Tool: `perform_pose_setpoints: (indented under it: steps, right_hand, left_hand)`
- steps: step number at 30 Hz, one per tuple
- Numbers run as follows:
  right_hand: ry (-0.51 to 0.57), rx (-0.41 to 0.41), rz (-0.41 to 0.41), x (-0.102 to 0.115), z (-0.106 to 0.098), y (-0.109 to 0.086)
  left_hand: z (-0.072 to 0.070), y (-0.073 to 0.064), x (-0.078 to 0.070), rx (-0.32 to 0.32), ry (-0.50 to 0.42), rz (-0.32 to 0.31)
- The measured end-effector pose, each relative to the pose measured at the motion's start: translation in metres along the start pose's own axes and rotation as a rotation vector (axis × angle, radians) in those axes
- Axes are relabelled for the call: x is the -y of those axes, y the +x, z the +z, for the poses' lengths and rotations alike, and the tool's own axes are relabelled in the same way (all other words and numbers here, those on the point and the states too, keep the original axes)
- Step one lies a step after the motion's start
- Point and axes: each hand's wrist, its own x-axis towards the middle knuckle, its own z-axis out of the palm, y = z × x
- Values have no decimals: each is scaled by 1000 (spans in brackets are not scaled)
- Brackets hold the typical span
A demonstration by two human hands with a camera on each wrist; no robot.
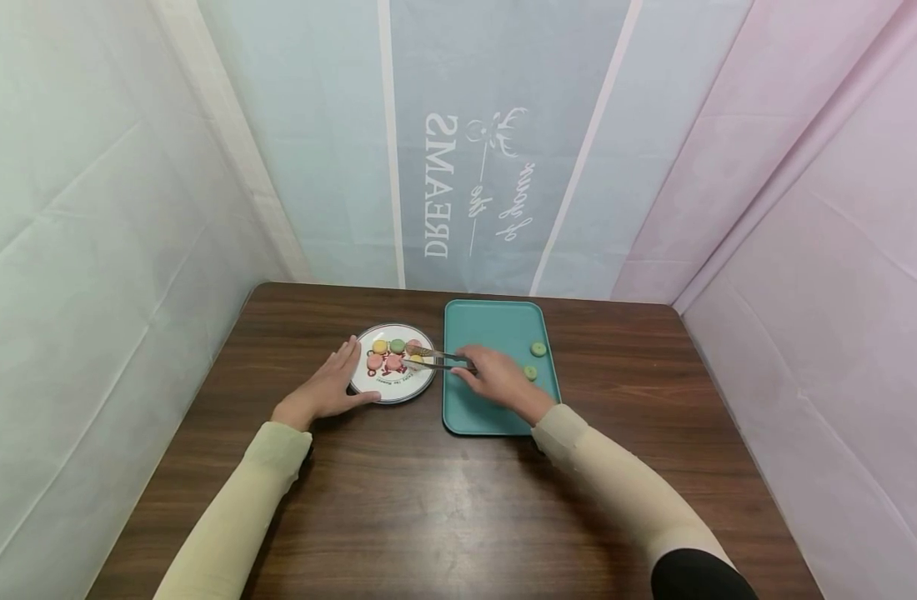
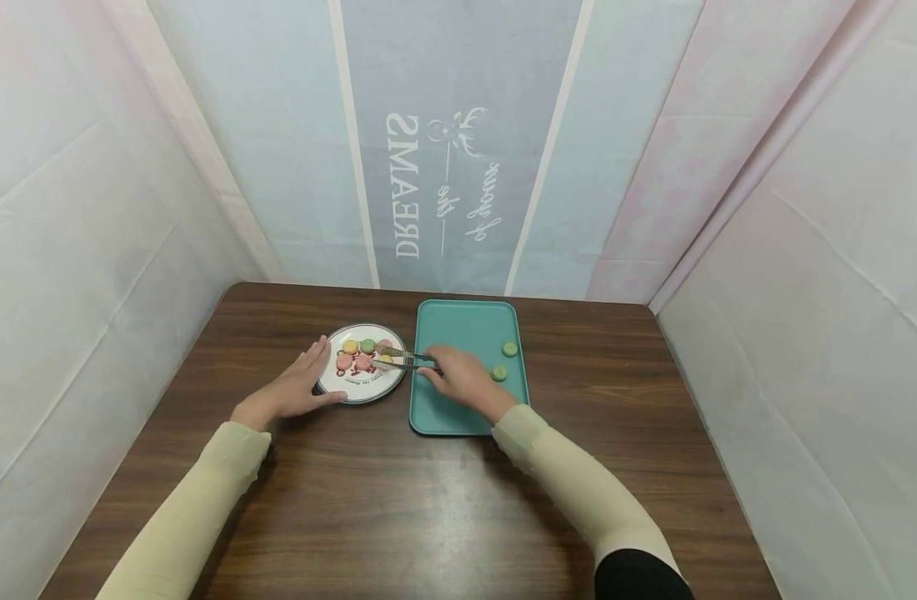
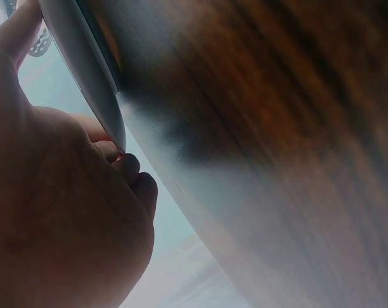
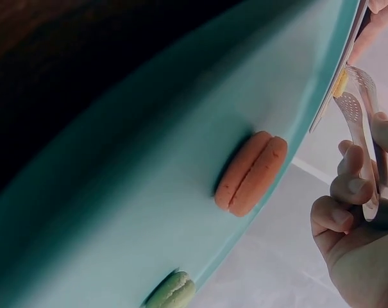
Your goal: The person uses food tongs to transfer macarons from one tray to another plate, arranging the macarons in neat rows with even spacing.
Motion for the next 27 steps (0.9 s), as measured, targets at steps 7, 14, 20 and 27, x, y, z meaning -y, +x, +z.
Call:
perform_pose_setpoints:
  steps: [7, 14, 20, 27]
  right_hand:
    - [1, 10, 2, 0, 0, 1]
    - [-4, 4, -6, 0, 2, 2]
    - [-1, 6, -6, -2, 4, 4]
    - [3, 17, 0, -2, 4, 4]
  left_hand:
    - [0, -1, -1, -1, -6, -3]
    - [1, 0, -1, -3, -1, -1]
    - [0, -1, -2, 4, -6, -5]
    - [-1, 0, -4, 10, -2, -7]
